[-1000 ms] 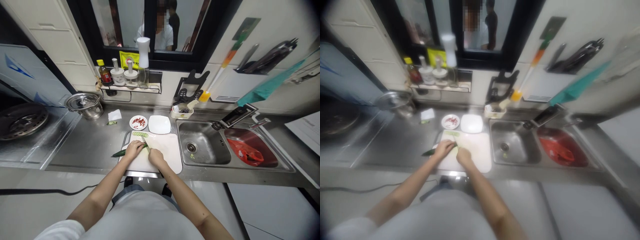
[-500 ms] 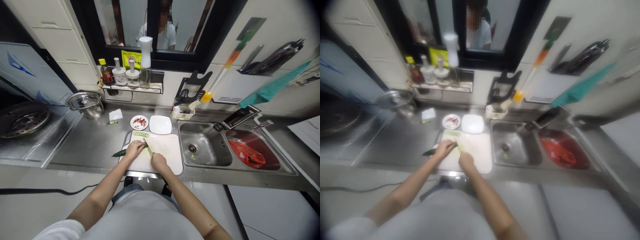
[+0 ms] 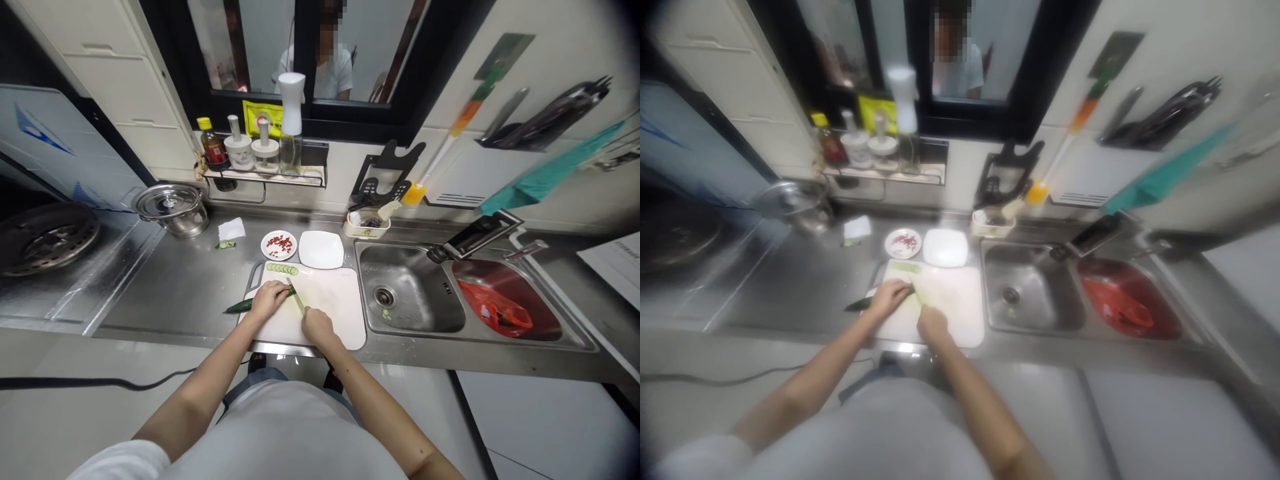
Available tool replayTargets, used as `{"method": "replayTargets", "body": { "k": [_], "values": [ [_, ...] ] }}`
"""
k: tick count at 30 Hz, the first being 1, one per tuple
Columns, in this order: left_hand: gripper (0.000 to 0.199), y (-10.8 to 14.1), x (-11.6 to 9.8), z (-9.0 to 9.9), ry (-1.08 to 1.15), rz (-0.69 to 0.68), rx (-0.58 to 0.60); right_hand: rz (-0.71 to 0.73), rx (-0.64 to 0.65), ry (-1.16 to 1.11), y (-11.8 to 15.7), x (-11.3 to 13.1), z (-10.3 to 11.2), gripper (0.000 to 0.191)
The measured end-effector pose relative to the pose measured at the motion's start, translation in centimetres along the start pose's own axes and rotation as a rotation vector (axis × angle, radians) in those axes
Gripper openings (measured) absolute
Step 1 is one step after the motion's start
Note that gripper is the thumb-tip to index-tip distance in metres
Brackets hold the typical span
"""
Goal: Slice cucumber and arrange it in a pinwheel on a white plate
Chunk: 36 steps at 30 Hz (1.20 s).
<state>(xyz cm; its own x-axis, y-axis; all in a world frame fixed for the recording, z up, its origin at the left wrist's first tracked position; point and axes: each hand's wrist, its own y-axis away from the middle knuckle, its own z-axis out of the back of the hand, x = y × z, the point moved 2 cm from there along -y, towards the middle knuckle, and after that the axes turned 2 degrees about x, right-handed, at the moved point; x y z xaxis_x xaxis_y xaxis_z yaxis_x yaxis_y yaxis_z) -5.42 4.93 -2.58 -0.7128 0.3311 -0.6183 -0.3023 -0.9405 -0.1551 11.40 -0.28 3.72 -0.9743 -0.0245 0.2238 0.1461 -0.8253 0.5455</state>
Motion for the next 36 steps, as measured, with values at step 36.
{"method": "replayTargets", "body": {
  "k": [36],
  "values": [
    [0.022,0.0,0.3,-0.3,0.016,-0.003,-0.007,-0.025,-0.015,0.002,0.0,-0.2,-1.1,0.034]
  ]
}}
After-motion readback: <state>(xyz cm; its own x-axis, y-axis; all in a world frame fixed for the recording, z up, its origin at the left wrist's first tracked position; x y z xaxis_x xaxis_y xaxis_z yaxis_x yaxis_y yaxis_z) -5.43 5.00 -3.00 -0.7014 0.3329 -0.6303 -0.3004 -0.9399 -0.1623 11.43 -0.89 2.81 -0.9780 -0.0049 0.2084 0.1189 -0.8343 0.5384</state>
